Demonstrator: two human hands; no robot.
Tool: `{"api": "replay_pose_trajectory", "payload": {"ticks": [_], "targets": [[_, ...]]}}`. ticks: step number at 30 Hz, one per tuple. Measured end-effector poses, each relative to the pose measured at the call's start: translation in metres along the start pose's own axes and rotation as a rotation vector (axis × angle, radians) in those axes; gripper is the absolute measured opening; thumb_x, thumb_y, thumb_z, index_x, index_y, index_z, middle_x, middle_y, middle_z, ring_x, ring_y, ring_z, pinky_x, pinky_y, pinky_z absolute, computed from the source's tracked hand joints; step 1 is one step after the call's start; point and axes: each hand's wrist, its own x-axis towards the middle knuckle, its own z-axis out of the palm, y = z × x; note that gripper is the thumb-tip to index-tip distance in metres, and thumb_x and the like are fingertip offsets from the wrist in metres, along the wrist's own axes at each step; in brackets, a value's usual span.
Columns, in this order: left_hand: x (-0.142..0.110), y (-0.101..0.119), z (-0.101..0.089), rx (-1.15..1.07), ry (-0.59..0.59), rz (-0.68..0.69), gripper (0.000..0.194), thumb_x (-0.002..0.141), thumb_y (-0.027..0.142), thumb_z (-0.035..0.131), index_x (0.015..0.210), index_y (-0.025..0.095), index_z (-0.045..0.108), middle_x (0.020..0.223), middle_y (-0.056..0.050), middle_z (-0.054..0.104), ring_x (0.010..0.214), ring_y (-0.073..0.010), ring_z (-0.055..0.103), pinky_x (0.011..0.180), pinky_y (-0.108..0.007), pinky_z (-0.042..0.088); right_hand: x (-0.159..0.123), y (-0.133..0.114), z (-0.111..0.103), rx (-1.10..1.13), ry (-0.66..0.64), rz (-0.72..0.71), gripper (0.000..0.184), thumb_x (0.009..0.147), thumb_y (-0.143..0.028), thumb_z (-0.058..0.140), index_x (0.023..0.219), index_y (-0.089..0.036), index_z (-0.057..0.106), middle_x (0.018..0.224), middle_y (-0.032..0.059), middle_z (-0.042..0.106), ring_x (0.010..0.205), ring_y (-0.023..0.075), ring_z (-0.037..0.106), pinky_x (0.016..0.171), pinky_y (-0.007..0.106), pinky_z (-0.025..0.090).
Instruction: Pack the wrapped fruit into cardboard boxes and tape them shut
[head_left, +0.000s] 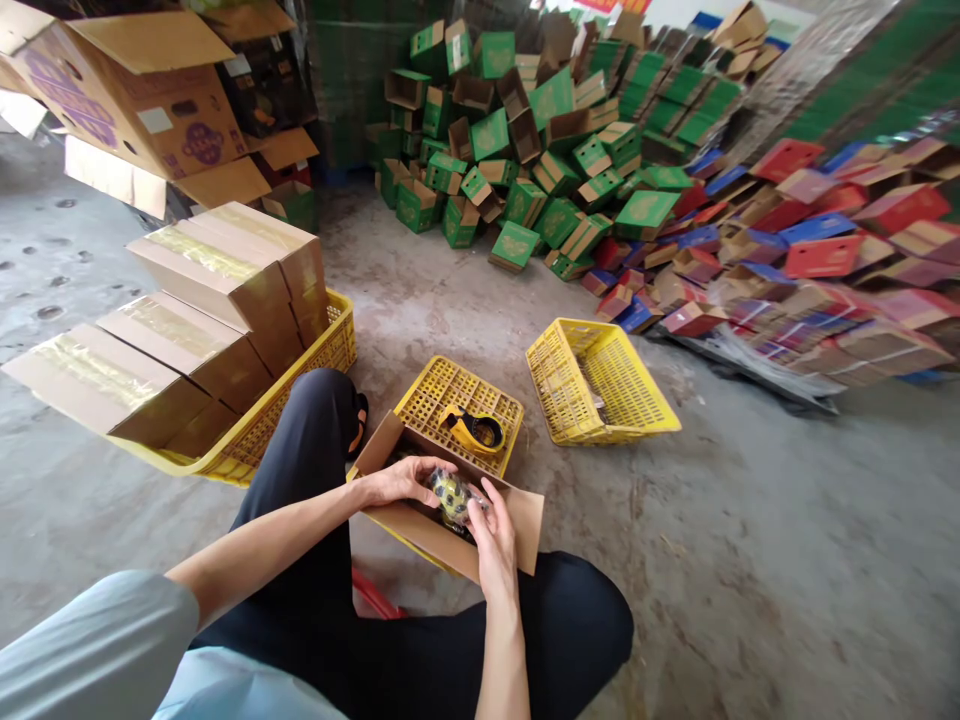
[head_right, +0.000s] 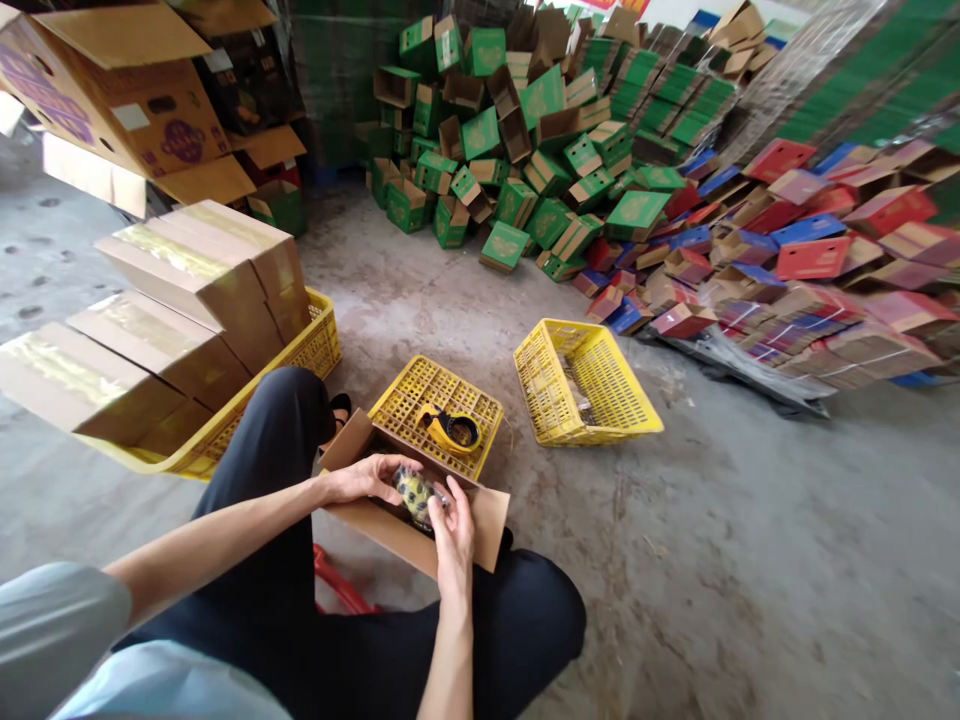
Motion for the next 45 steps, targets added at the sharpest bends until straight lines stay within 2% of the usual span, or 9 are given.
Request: {"api": "replay_pose_trajectory", "payload": {"ticks": [7, 11, 16, 21, 26, 31, 36, 41, 45], "targets": [[0.003, -0.006, -0.001, -0.021, 0.0, 0.022, 0.085, 0.065, 0.016, 0.097, 0.143, 0.023, 0.064, 0.13, -0.011, 0.071, 0.122, -0.0265, 0.065, 0.111, -0.043, 0.045, -0.005, -0.009, 0.002, -0.143, -0.116, 0.012, 0.072, 0.076, -0.053, 0.088, 0.138, -0.022, 0.069, 0.134, 0.0142, 0.074, 0.126, 0.0354, 0.068, 0.108, 0.051, 0.055], [0.006, -0.007, -0.015, 0.069, 0.076, 0.084, 0.069, 0.076, 0.024, 0.09, 0.141, 0.021, 0.066, 0.14, -0.014, 0.067, 0.131, -0.0301, 0.062, 0.115, -0.047, 0.044, -0.001, -0.004, -0.006, -0.13, -0.033, 0.027, 0.08, 0.073, -0.054, 0.087, 0.143, -0.021, 0.065, 0.128, 0.0158, 0.076, 0.118, 0.0366, 0.072, 0.096, 0.05, 0.061], [0.012, -0.006, -0.04, 0.49, 0.396, 0.111, 0.038, 0.086, 0.02, 0.071, 0.123, 0.013, 0.075, 0.127, -0.013, 0.075, 0.121, -0.0299, 0.068, 0.113, -0.047, 0.048, 0.008, 0.003, -0.026, -0.492, 0.277, -0.16, 0.066, 0.075, -0.06, 0.078, 0.124, -0.016, 0.077, 0.123, 0.0191, 0.077, 0.115, 0.0391, 0.071, 0.099, 0.053, 0.056], [0.014, -0.014, -0.041, 0.969, 0.338, 0.117, 0.045, 0.086, 0.01, 0.06, 0.129, 0.015, 0.072, 0.134, -0.012, 0.072, 0.126, -0.0279, 0.065, 0.114, -0.041, 0.048, 0.009, 0.014, -0.023, -0.834, 0.318, -0.38, 0.064, 0.091, -0.065, 0.057, 0.124, -0.016, 0.079, 0.119, 0.0194, 0.075, 0.112, 0.0343, 0.069, 0.101, 0.048, 0.052], [0.019, -0.023, -0.033, 1.323, 0.301, -0.003, 0.062, 0.081, 0.015, 0.072, 0.142, 0.013, 0.063, 0.133, -0.017, 0.068, 0.129, -0.0352, 0.058, 0.113, -0.045, 0.046, 0.014, 0.025, -0.014, -1.084, 0.224, -0.312, 0.056, 0.095, -0.056, 0.052, 0.128, -0.018, 0.078, 0.12, 0.0182, 0.073, 0.112, 0.0333, 0.067, 0.101, 0.044, 0.051], [0.019, -0.022, -0.033, 1.352, 0.289, -0.045, 0.05, 0.076, 0.024, 0.082, 0.125, 0.015, 0.073, 0.122, -0.017, 0.068, 0.122, -0.0381, 0.058, 0.108, -0.044, 0.046, 0.016, 0.037, -0.009, -1.166, 0.103, -0.263, 0.044, 0.094, -0.042, 0.056, 0.122, -0.018, 0.08, 0.12, 0.0166, 0.071, 0.102, 0.0303, 0.07, 0.088, 0.037, 0.053], [0.014, -0.022, -0.029, 1.34, 0.242, -0.039, 0.045, 0.073, 0.017, 0.082, 0.117, 0.018, 0.072, 0.122, -0.015, 0.069, 0.138, -0.0404, 0.05, 0.115, -0.046, 0.04, 0.012, 0.035, -0.005, -1.142, 0.163, -0.294, 0.038, 0.089, -0.033, 0.057, 0.117, -0.022, 0.081, 0.114, 0.0152, 0.072, 0.101, 0.0306, 0.069, 0.085, 0.037, 0.054], [0.011, -0.016, -0.024, 1.246, 0.166, 0.038, 0.044, 0.076, 0.008, 0.074, 0.117, 0.021, 0.065, 0.128, -0.011, 0.068, 0.132, -0.0346, 0.056, 0.124, -0.054, 0.027, 0.009, 0.016, -0.001, -0.892, 0.133, -0.347, 0.048, 0.094, -0.052, 0.053, 0.114, -0.017, 0.08, 0.109, 0.0178, 0.075, 0.097, 0.0314, 0.071, 0.093, 0.045, 0.056], [0.009, -0.001, -0.023, 0.999, 0.17, 0.198, 0.043, 0.081, 0.011, 0.072, 0.122, 0.019, 0.063, 0.124, -0.01, 0.067, 0.115, -0.0281, 0.063, 0.109, -0.042, 0.045, 0.012, 0.01, 0.001, -0.647, 0.09, -0.275, 0.064, 0.086, -0.071, 0.06, 0.112, -0.016, 0.08, 0.106, 0.018, 0.078, 0.089, 0.0303, 0.074, 0.081, 0.041, 0.061]]}}
